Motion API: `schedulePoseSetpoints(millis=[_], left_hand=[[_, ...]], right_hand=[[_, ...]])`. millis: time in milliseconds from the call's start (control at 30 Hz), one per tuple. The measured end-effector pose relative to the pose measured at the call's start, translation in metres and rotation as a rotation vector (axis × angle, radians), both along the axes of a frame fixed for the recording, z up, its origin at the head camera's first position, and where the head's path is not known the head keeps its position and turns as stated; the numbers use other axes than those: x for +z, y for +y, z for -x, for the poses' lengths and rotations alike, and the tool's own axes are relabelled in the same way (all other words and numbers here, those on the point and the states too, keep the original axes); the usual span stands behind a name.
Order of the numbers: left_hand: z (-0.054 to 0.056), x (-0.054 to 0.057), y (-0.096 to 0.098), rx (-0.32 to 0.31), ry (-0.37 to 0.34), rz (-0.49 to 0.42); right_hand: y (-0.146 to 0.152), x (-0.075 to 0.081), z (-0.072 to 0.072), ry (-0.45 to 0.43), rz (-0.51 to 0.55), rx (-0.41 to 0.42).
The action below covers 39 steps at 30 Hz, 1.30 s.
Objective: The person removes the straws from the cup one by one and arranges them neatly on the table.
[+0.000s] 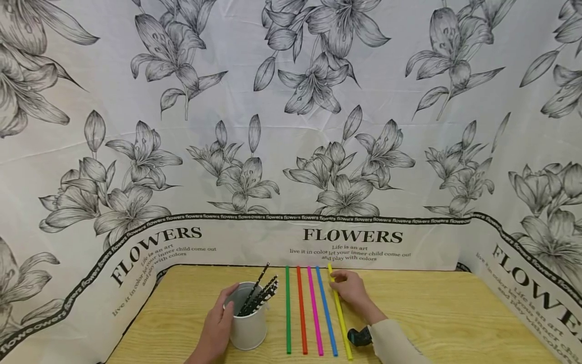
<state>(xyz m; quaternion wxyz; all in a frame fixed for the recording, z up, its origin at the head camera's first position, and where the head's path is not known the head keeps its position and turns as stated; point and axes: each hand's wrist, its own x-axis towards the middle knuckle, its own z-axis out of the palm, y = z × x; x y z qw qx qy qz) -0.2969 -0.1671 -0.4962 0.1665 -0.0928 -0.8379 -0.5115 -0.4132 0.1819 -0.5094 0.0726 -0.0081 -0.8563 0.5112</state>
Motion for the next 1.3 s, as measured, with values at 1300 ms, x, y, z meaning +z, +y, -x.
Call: schedulePoseSetpoints(millis=[1300], left_hand=[[0.0033, -0.0051, -0.0017, 0.003, -0.021, -0.01]], right_hand=[[-0.0063, -0.0069, 0.0077, 0.025, -0.048, -0.021]])
